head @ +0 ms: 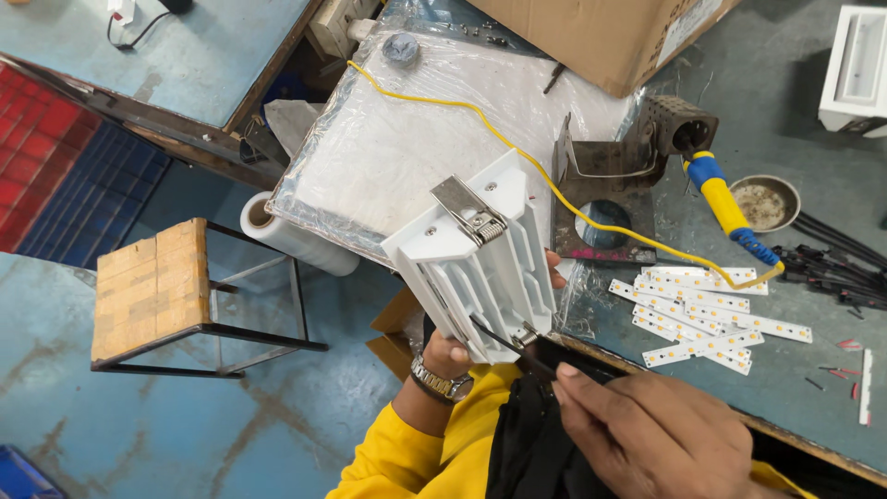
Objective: The person assembles an LED light fixture by soldering LED strips to wires inside a white housing. They use a soldering iron and solder to connect the components, handling multiple LED strips and wires.
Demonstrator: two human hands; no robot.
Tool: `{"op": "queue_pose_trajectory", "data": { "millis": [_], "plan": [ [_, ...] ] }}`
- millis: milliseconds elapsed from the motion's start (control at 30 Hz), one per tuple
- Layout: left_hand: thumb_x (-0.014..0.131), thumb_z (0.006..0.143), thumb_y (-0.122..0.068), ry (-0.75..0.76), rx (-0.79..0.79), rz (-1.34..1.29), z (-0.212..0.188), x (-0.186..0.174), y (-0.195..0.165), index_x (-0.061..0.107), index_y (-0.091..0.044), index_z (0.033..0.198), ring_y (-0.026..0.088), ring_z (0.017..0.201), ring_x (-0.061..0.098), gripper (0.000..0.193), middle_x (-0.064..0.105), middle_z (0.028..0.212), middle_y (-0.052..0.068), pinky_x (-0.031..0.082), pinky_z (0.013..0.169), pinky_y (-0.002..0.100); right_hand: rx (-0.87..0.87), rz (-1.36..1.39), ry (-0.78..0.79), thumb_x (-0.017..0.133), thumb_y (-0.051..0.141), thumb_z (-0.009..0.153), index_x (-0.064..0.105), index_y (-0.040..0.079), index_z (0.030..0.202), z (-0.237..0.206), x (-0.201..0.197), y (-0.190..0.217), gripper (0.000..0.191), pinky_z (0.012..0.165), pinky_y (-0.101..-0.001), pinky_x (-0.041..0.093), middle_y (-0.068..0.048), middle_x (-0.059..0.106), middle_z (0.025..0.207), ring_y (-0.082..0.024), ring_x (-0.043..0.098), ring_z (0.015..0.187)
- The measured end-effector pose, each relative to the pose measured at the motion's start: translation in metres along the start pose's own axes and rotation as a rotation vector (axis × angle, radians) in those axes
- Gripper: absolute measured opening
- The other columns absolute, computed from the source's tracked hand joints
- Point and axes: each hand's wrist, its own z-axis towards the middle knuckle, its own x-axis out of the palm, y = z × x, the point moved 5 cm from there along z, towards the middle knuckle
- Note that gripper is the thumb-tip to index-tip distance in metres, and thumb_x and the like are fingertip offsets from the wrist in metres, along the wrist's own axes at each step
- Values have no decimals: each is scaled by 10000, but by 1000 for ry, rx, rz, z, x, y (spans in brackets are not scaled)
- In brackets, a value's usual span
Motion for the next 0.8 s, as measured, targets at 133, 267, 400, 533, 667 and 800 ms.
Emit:
{"op": "queue_pose_trajectory", "data": {
  "millis": [133,267,400,533,667,800],
  "plan": [
    [912,655,-475,15,-64,19,0,3,6,250,-28,1623,390,1480,453,1254,374,1617,271,394,1223,503,-191,12,29,874,73,770,754,30,1000,9,6,5,263,533,-282,493,-15,626,710,-138,615,585],
    [902,658,-492,28,-128,-24,-1,13,16,258,-36,1616,384,1446,463,1241,388,1594,265,406,1177,486,-189,64,69,860,74,792,725,63,1102,17,18,7,339,599,-315,491,-29,618,862,-182,603,705],
    [893,661,-508,0,-161,-104,-5,21,29,266,-44,1610,378,1412,474,1228,402,1571,259,419,1131,469,-290,68,-6,775,74,837,663,96,1182,31,19,14,364,804,-378,535,-33,588,1042,-236,619,924],
    [884,664,-524,-68,-148,-192,-16,21,34,274,-52,1603,372,1378,484,1215,415,1548,253,431,1084,452,-424,170,151,685,160,819,665,99,1127,39,24,25,315,879,-435,490,-73,631,1105,-250,635,966],
    [874,667,-541,-128,-105,-249,-30,13,27,282,-59,1597,366,1345,494,1203,429,1526,247,443,1038,435,-532,236,453,652,210,898,640,41,1130,42,52,37,287,920,-390,494,-128,656,1243,-248,640,1025],
    [865,670,-557,-176,-56,-301,-44,2,19,290,-67,1591,360,1311,504,1191,443,1503,241,456,991,418,-611,220,551,633,259,992,626,81,1145,55,96,50,235,1065,-451,452,-86,629,1217,-278,620,1171]
  ]
}}
